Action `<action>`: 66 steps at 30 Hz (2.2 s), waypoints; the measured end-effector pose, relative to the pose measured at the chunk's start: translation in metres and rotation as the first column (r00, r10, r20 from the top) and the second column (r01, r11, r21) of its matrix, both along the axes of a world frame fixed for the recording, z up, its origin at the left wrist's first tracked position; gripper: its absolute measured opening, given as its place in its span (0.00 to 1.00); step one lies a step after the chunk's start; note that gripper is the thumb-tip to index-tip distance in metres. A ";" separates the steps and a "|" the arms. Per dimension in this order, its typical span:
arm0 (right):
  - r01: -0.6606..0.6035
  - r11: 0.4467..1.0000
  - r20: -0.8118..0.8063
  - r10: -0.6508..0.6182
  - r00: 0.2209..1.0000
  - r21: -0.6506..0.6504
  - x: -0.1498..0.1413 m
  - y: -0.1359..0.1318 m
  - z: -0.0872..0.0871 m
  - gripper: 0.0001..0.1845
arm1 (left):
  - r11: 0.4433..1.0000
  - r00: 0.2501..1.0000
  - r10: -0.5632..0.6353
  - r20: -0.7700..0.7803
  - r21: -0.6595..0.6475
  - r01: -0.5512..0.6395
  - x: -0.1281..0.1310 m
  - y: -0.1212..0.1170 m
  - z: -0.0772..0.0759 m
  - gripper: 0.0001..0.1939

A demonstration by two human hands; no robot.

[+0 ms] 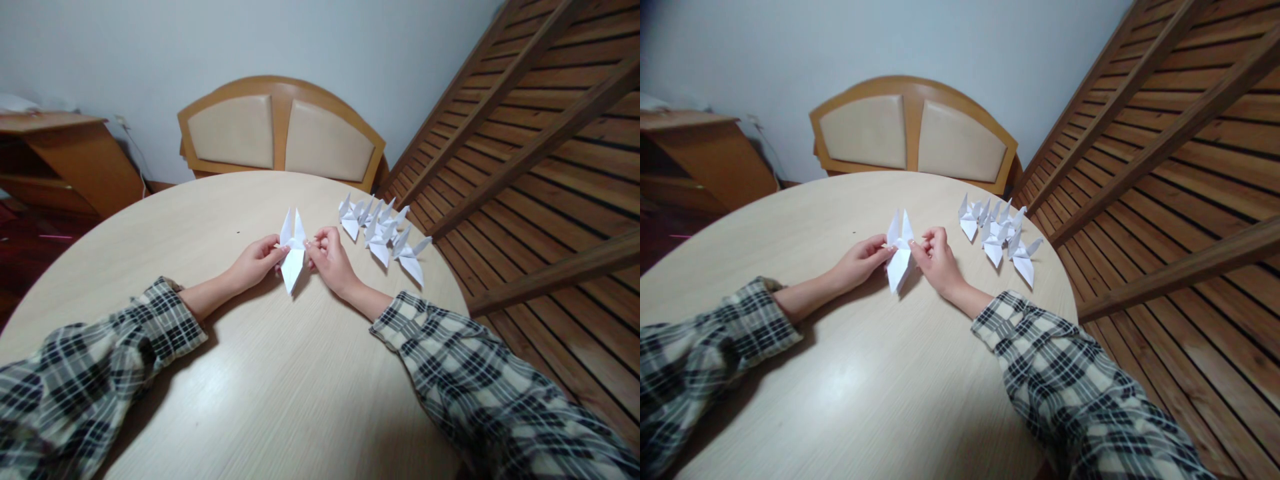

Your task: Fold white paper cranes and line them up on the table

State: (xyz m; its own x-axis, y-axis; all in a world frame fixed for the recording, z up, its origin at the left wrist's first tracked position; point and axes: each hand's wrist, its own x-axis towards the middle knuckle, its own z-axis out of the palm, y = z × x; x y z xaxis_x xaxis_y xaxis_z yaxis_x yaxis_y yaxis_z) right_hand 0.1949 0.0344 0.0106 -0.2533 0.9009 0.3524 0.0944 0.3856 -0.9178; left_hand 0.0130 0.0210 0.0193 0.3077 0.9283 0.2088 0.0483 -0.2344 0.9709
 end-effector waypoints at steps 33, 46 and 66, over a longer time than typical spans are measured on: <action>-0.066 0.975 0.267 0.007 0.964 0.212 -0.001 -0.001 0.000 0.17 | 1.000 0.997 -0.016 -0.082 -0.008 0.016 0.001 -0.005 0.004 0.14; -0.110 0.980 0.223 0.072 0.972 0.164 0.001 -0.005 0.004 0.17 | 0.997 0.989 -0.047 -0.137 0.047 0.054 -0.005 -0.004 -0.001 0.14; -0.155 0.979 0.247 0.120 0.962 0.129 -0.001 -0.005 0.001 0.18 | 0.996 0.983 -0.008 -0.181 0.086 0.024 -0.005 -0.003 -0.002 0.15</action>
State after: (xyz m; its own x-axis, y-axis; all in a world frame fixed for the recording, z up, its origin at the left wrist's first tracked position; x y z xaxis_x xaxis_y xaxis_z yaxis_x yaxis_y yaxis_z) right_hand 0.1944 0.0297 0.0119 -0.4631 0.7948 0.3923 0.2383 0.5379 -0.8086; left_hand 0.0082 0.0177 0.0170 0.3621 0.9036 0.2288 0.2162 -0.3202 0.9224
